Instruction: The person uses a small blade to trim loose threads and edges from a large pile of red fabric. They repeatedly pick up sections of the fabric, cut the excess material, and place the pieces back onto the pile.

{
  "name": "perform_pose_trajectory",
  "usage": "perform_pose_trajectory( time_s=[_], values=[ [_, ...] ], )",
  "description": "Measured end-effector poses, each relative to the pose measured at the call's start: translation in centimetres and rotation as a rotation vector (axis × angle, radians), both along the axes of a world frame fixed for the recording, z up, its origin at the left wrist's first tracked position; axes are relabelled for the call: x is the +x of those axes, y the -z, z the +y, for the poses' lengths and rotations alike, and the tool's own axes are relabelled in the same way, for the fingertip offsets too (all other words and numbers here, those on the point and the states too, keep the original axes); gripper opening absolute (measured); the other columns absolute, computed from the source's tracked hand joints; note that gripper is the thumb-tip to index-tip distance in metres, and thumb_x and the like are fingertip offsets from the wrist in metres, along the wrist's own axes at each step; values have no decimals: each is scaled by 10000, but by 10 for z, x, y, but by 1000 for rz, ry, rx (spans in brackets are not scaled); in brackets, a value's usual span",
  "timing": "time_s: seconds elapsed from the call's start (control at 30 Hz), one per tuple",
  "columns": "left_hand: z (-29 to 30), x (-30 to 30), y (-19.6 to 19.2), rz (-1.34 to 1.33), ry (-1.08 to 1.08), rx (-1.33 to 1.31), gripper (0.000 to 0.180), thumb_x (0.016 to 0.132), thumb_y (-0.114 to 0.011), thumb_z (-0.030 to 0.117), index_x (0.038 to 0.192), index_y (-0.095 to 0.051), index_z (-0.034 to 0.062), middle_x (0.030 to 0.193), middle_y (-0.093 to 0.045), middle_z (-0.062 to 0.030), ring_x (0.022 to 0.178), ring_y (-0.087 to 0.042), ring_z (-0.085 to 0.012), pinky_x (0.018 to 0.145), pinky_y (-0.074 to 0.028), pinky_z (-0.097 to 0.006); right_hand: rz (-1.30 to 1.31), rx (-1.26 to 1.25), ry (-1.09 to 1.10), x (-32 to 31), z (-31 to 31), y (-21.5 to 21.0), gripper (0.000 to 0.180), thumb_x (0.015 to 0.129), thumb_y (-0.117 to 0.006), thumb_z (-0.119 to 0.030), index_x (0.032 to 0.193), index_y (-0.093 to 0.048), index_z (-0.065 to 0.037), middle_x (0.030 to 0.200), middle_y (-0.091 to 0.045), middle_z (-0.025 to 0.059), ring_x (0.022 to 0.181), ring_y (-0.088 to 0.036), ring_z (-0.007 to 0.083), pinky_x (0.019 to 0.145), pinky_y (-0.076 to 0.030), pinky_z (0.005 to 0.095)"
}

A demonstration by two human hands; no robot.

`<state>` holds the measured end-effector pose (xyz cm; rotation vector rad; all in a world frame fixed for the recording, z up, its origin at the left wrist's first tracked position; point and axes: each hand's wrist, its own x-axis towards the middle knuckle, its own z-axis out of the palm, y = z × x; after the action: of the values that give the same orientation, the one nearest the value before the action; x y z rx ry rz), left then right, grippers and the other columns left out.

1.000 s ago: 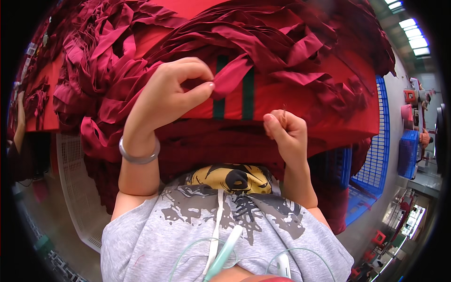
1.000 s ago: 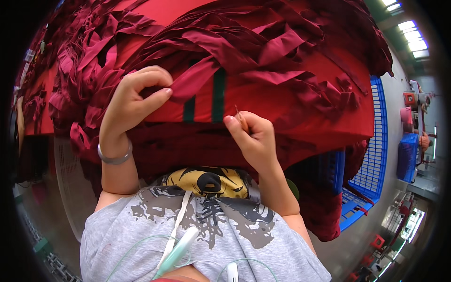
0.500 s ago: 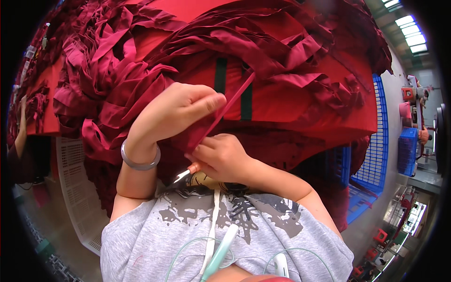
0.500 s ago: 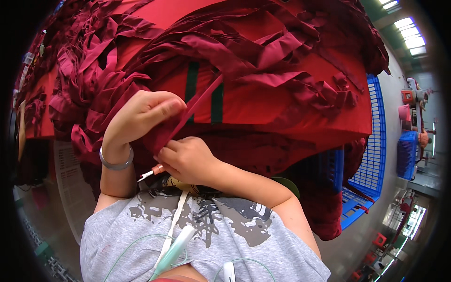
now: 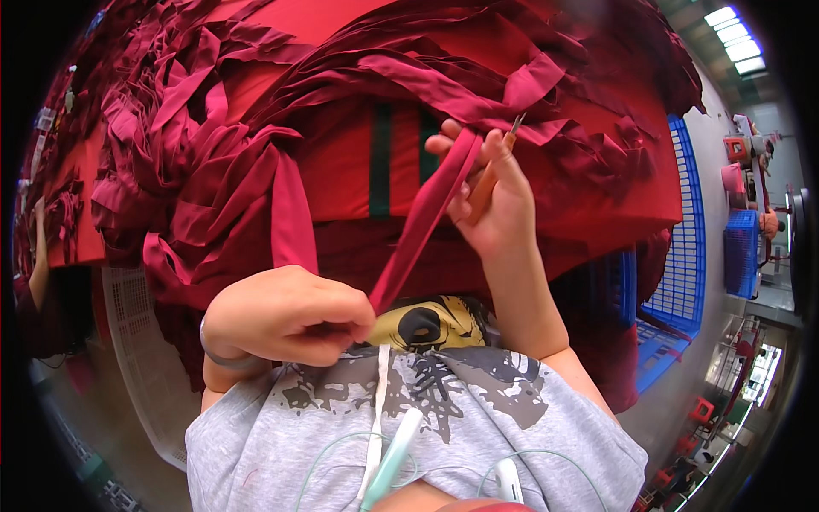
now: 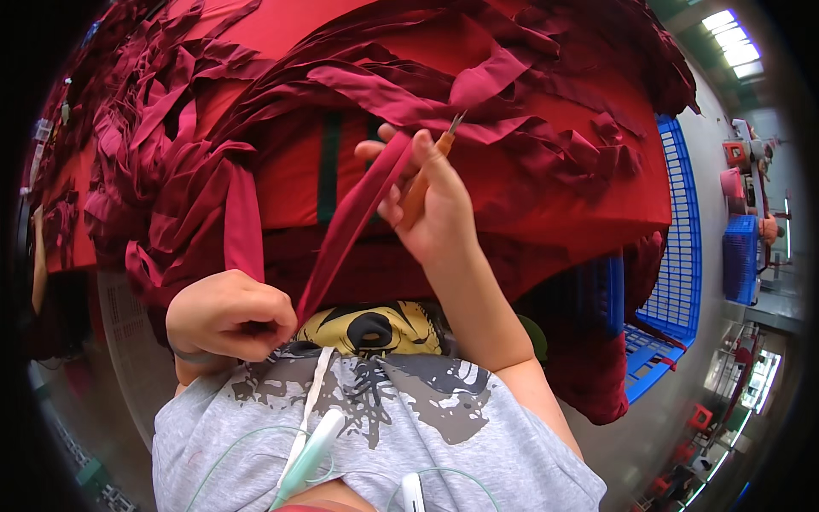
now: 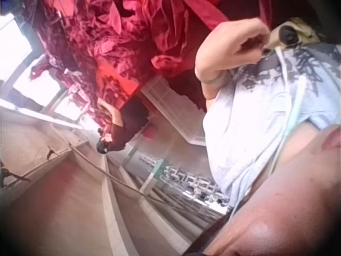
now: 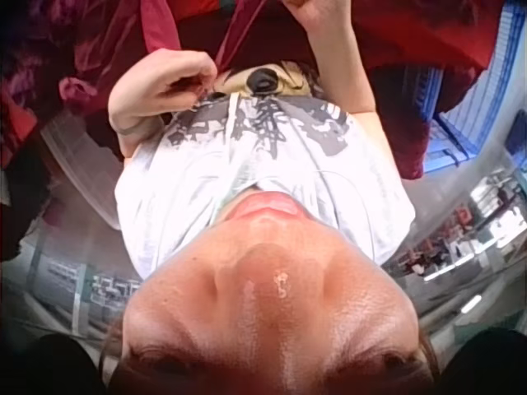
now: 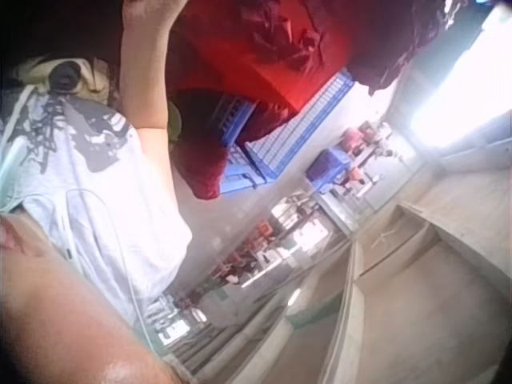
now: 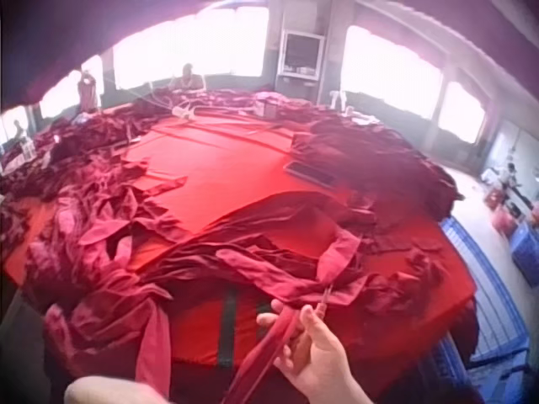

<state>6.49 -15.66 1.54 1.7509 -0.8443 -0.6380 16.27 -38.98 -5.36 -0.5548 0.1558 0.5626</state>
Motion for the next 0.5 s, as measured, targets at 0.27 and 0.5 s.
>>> perform_pose_trajectory(
  time_s=[0.27,0.5],
  values=[
    [46,-18,12,168,-648,40,354,741,-721,71,1062,-584,13,742,-520,0,685,-486,-40,578,-377,-194,-469,-155,-430,-47,-12,-35,77,848,-650,-33,873,-651,40,813,-686,125,760,-637,127,640,-473,219],
    [41,-11,10,119,-445,176,228,726,-769,131,878,-670,-8,652,-577,-76,616,-582,-178,566,-426,-295,-943,276,-257,-39,-82,-29,266,807,-747,-230,1053,-719,-130,1078,-540,113,772,-544,207,648,-453,302]
  ],
)
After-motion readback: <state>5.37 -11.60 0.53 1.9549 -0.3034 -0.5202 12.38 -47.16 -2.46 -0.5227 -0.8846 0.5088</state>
